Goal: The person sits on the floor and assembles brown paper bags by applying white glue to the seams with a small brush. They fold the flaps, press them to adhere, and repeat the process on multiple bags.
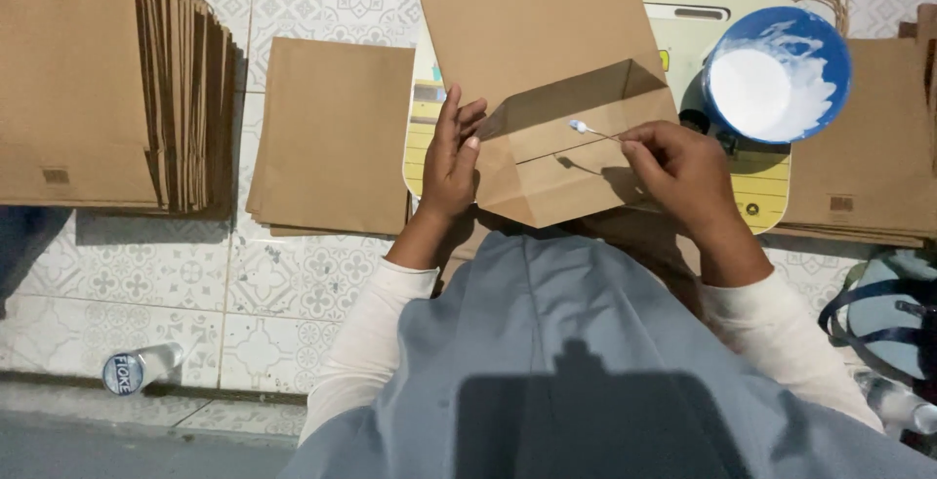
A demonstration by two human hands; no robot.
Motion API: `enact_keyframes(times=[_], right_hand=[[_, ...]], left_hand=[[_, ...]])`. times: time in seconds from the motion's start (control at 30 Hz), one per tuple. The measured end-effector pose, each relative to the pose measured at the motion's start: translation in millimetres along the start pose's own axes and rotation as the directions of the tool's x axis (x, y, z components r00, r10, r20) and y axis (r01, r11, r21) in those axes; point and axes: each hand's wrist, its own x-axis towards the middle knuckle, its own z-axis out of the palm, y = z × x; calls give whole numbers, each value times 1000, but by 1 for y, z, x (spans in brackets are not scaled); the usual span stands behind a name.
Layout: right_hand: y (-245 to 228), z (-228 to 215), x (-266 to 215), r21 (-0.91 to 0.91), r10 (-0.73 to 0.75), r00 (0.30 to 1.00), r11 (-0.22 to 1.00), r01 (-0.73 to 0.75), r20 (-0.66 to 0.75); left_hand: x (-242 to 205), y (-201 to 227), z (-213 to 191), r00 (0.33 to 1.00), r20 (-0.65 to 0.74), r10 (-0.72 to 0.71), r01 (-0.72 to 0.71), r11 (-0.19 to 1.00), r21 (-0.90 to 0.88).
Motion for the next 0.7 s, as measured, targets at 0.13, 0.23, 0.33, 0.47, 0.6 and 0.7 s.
enact_keyframes(times=[0.13, 0.23, 0.33, 0.47, 0.6, 0.7], right_hand=[[46, -5, -22, 192, 57, 994, 981, -39, -88], [61, -2, -29, 308, 105, 982, 950, -52, -156], [63, 9, -33, 463, 139, 977, 885, -51, -160], [67, 30, -35, 664, 135, 989, 745, -64, -56], [58, 33, -25, 751, 55, 998, 659, -36, -1], [67, 31, -17, 760, 41, 999, 650, -2, -32]], left_hand=[[-1, 3, 4, 1000, 17, -6, 4, 996, 89], [1, 12, 6, 999, 36, -39, 34, 990, 135], [8, 13, -3, 994, 35, -105, 99, 984, 148], [23, 13, -32, 971, 141, -191, 43, 722, 690], [32, 15, -44, 991, 56, -121, 39, 662, 748], [33, 27, -30, 997, -21, 75, -30, 613, 790]])
